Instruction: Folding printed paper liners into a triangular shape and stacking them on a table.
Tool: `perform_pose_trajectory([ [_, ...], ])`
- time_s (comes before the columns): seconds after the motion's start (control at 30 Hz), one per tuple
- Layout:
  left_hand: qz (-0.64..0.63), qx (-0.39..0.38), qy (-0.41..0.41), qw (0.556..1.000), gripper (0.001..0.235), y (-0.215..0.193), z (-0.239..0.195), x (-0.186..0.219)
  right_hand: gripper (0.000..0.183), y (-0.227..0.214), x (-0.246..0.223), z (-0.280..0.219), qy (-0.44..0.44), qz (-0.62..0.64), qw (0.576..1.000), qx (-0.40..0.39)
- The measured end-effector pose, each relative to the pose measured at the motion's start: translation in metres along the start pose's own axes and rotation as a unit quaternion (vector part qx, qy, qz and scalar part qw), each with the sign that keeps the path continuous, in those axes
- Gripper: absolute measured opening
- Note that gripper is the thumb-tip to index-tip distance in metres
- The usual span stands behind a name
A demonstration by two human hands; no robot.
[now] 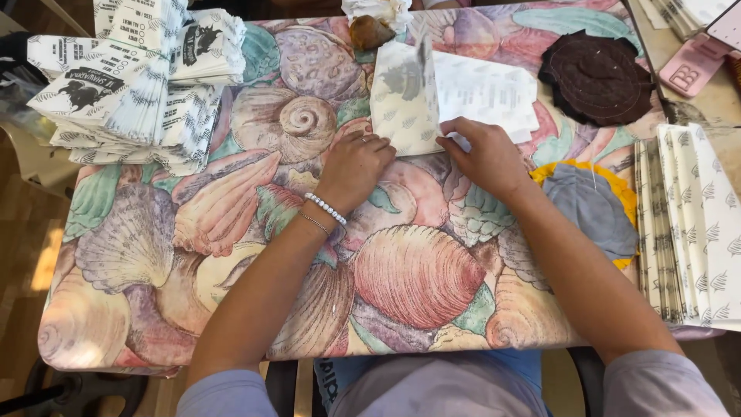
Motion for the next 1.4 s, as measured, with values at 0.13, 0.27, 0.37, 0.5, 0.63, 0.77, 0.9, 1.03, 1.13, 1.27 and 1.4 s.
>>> perform_pose_trajectory([
  [0.13,-0.024,0.008,-0.032,0.999,0.018,-0.021,0.010,0.012,0.025,0.004,-0.019,0.007,-0.040,-0.013,0.998,-0.043],
  [0.27,-0.059,0.028,-0.094,0.993,0.010,-0.034,0.014,0.014,0.018,0.005,-0.032,0.012,-0.074,-0.067,0.993,-0.057],
  [0.37,-0.127,0.015,-0.126,0.984,0.022,-0.047,0.016,0.014,0.012,0.011,-0.030,0.012,-0.093,-0.087,0.990,-0.057],
  [0.5,-0.172,0.008,-0.149,0.974,0.052,-0.064,0.019,0.021,0.008,0.028,-0.003,0.008,-0.061,-0.087,0.994,-0.033],
  [0.63,-0.184,0.022,-0.167,0.968,0.063,-0.081,0.021,0.027,0.014,0.027,0.007,0.008,0.002,-0.026,0.999,-0.021],
  [0.77,-0.168,0.033,-0.154,0.973,0.045,-0.069,0.017,0.019,0.028,0.034,0.034,0.001,0.085,0.108,0.990,0.017],
  [0.9,-0.026,-0.027,-0.087,0.996,0.027,-0.024,0.010,0.008,0.045,0.028,0.044,0.000,0.132,0.183,0.972,0.058],
  [1.03,0.062,-0.011,0.001,0.998,0.019,-0.002,0.012,0.002,0.040,0.006,0.026,0.009,0.098,0.200,0.970,0.099],
  [1.13,0.112,0.008,0.041,0.993,0.013,0.005,0.014,0.006,0.031,0.000,0.028,0.006,0.072,0.184,0.972,0.127],
  [1.27,0.022,-0.057,-0.077,0.995,0.008,-0.029,0.035,0.019,0.019,0.002,0.027,0.004,0.026,0.157,0.981,0.111],
  [1.4,-0.111,-0.073,-0.225,0.965,0.013,-0.061,0.050,0.022,0.015,0.004,0.016,0.003,0.007,0.150,0.985,0.085],
])
Point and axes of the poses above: each hand's wrist, its own z-axis towards the middle knuckle, its own y-axis out of the palm, x = y × z, the point moved 3 cm from there along z, towards the middle knuckle, and after that the axes turned 7 degrees about -y, right-handed, at the moved point
